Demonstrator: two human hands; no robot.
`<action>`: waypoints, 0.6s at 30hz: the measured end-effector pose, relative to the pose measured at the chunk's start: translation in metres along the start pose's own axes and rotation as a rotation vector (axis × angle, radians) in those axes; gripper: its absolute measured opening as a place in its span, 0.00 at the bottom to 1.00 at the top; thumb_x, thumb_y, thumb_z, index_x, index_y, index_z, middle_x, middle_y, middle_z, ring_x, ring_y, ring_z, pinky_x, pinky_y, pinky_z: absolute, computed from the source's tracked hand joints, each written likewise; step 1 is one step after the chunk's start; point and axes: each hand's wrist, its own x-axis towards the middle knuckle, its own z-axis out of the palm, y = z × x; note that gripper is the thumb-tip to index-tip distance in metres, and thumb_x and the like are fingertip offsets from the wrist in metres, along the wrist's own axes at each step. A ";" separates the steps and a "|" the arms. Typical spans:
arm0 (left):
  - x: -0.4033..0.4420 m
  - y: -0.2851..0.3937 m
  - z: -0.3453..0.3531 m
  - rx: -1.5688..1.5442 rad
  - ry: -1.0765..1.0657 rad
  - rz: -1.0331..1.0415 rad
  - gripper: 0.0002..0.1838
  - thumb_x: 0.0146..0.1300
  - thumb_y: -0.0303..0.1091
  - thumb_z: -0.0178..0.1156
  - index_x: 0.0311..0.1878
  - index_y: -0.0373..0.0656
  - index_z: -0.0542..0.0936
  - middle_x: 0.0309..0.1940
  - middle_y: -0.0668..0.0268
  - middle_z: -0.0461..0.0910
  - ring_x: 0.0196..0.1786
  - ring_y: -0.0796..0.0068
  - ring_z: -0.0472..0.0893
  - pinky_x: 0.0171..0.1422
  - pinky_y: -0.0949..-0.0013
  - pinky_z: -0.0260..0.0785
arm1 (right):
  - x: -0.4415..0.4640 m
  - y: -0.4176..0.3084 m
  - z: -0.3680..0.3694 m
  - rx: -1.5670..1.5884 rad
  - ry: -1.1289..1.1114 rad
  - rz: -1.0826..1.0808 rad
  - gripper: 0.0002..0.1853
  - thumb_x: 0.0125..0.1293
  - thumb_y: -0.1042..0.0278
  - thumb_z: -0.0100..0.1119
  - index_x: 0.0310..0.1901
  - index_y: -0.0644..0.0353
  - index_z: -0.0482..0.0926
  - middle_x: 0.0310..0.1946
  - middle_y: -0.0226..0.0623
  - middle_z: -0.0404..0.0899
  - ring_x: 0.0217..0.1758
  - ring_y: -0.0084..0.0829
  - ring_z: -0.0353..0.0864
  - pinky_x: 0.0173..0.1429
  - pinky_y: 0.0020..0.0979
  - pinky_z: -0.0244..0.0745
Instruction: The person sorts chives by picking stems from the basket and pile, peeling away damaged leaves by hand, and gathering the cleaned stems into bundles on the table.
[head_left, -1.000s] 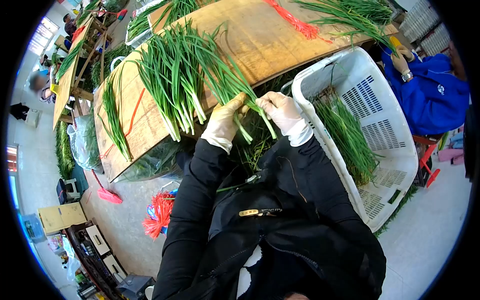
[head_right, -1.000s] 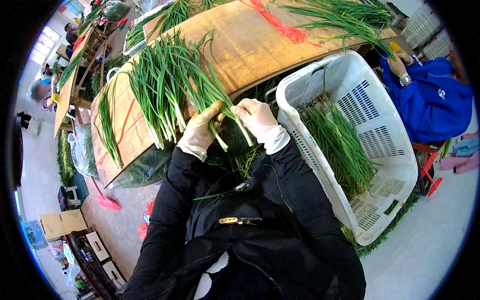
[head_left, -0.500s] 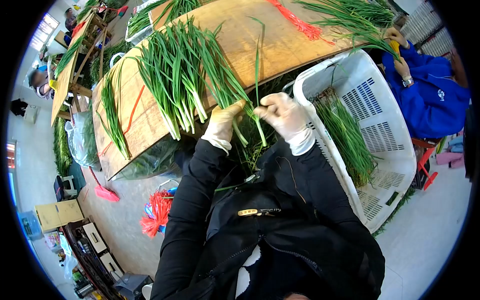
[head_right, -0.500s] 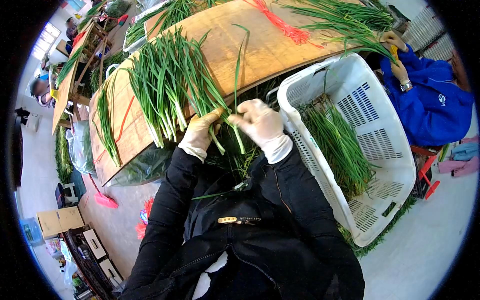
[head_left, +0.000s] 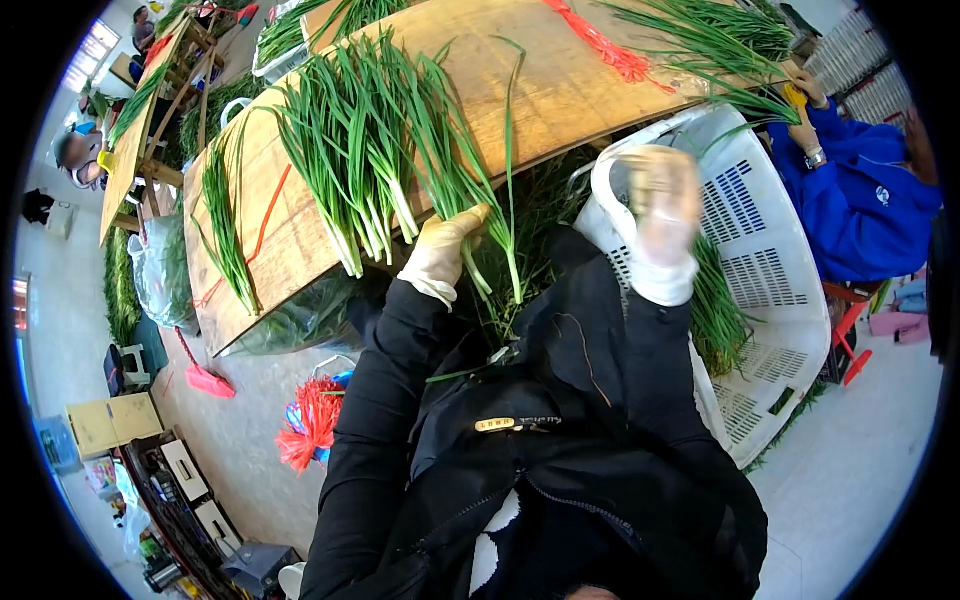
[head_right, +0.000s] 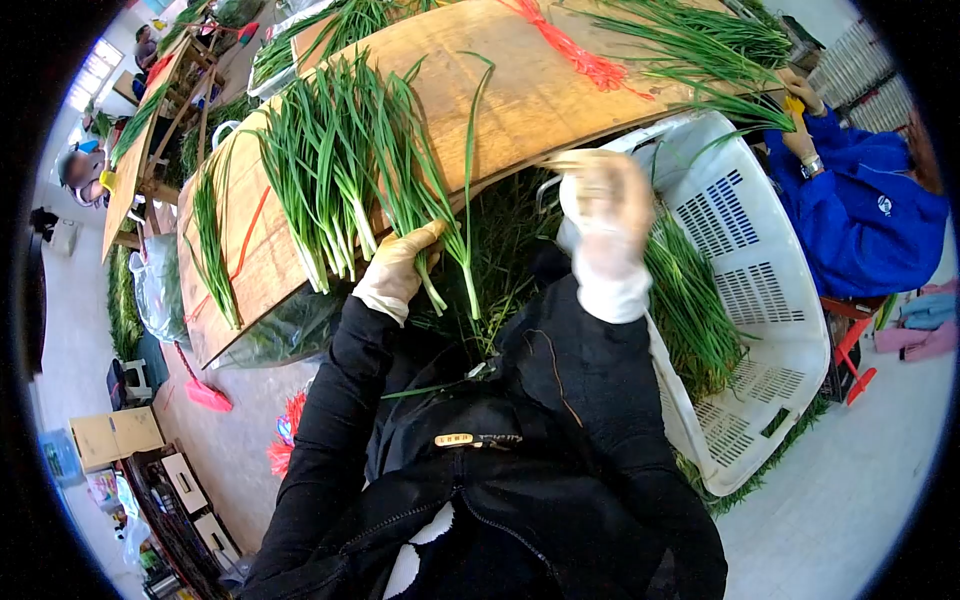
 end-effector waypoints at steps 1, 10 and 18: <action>0.001 -0.001 -0.002 -0.022 -0.008 -0.002 0.11 0.57 0.32 0.58 0.43 0.41 0.78 0.36 0.70 0.80 0.35 0.83 0.75 0.37 0.81 0.65 | -0.003 0.000 -0.010 -0.031 0.010 0.002 0.11 0.65 0.62 0.48 0.35 0.61 0.73 0.26 0.32 0.74 0.30 0.20 0.71 0.34 0.21 0.67; 0.002 -0.003 0.004 -0.190 -0.100 -0.072 0.10 0.59 0.32 0.56 0.43 0.42 0.78 0.38 0.71 0.79 0.35 0.81 0.75 0.37 0.80 0.65 | -0.073 0.078 -0.011 0.143 -0.974 0.878 0.26 0.66 0.46 0.41 0.49 0.61 0.74 0.41 0.32 0.77 0.38 0.19 0.73 0.40 0.19 0.67; -0.012 -0.002 0.001 -0.209 -0.262 -0.050 0.21 0.59 0.33 0.56 0.55 0.37 0.69 0.47 0.64 0.76 0.33 0.84 0.72 0.35 0.84 0.64 | -0.076 0.065 0.020 -0.247 -0.509 0.540 0.17 0.53 0.54 0.63 0.21 0.61 0.73 0.18 0.33 0.75 0.19 0.21 0.70 0.25 0.26 0.64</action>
